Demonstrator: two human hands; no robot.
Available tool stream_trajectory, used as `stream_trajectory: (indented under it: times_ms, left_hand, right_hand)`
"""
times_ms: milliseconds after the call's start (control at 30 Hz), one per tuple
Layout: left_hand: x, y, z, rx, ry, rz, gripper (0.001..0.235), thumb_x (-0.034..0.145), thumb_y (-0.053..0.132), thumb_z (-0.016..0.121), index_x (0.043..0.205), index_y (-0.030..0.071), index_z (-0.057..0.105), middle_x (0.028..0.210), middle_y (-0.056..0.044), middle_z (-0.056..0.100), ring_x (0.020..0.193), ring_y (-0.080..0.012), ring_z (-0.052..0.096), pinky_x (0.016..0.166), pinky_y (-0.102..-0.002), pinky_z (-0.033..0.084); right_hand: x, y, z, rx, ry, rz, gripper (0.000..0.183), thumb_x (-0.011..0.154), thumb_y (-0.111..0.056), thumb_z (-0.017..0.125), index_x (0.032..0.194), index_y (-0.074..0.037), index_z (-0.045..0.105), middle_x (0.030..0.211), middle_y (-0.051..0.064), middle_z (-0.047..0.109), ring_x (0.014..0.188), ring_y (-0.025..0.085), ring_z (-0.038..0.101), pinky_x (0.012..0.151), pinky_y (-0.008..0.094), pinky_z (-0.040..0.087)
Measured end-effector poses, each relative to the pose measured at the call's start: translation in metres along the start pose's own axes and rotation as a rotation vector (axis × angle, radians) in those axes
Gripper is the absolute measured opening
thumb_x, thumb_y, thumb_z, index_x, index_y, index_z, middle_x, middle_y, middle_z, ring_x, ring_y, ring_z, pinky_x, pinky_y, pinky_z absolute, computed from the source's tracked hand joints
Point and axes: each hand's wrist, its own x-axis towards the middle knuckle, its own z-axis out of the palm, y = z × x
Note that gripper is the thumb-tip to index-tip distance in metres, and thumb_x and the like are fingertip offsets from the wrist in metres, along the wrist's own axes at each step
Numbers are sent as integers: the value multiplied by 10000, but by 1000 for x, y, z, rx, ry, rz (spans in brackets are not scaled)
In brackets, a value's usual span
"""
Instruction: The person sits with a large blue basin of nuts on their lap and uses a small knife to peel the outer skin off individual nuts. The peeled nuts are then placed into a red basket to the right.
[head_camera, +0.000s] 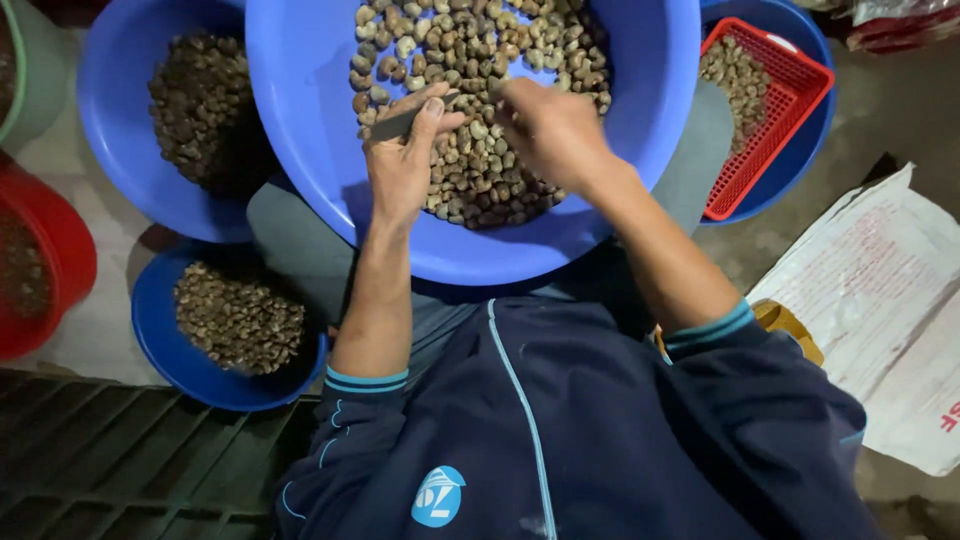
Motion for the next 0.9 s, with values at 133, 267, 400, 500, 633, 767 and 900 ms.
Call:
stream_trajectory:
  times_ms: [133, 267, 400, 500, 633, 767, 900]
  left_hand:
    - [0, 3, -1, -23, 27, 22, 230, 1019, 150, 653, 1224, 56, 699, 980, -102, 804, 851, -184, 801, 711, -261, 661]
    - [1, -2, -2, -27, 18, 88, 241, 1022, 193, 649, 1215, 55, 691, 1050, -134, 787, 907, -238, 811, 744, -313, 707]
    - [0, -5, -1, -69, 20, 65, 223, 1018, 188, 661, 1209, 78, 698, 1110, -83, 779, 898, -215, 808, 760, -323, 707]
    - [1, -6, -1, -55, 32, 63, 257, 1010, 211, 666, 1204, 44, 696, 1066, -144, 782, 899, -238, 811, 756, -317, 702]
    - [0, -15, -2, -31, 59, 97, 251, 1016, 203, 668, 1233, 78, 690, 1127, -113, 779, 924, -234, 812, 765, -327, 711]
    - [-1, -2, 3, -50, 1, 118, 216, 1036, 152, 643, 1226, 64, 697, 1216, -104, 738, 1057, -209, 746, 895, -296, 653]
    - [-1, 7, 6, -103, -81, 194, 184, 1039, 66, 645, 1215, 50, 696, 1290, -122, 701, 1196, -236, 693, 1047, -329, 599]
  right_hand:
    - [-1, 23, 85, -268, -373, 66, 267, 987, -206, 640, 1229, -104, 591, 970, 126, 654, 645, 302, 670, 547, 440, 568]
    - [-8, 31, 121, -449, -315, 8, 274, 926, -189, 607, 1183, -95, 625, 1071, 123, 642, 879, 294, 681, 629, 400, 582]
    - [-7, 29, 118, -435, -438, 35, 381, 900, -163, 646, 1261, -68, 567, 1107, 156, 616, 886, 310, 645, 621, 394, 570]
    - [-1, 14, 92, -66, -254, 198, 292, 820, -103, 686, 1087, -69, 573, 990, 180, 686, 778, 378, 666, 657, 482, 553]
    - [20, -3, 50, 638, -276, 597, 193, 1015, -152, 611, 1169, -55, 547, 901, 85, 637, 670, 158, 634, 519, 273, 575]
    - [14, -1, 38, 1228, -66, 653, 331, 1032, -91, 599, 1330, 50, 571, 882, 85, 667, 727, 144, 679, 669, 242, 605]
    - [6, 6, 45, 1335, -4, 606, 347, 1021, -73, 600, 1350, 37, 594, 1080, 123, 696, 874, 156, 707, 776, 254, 643]
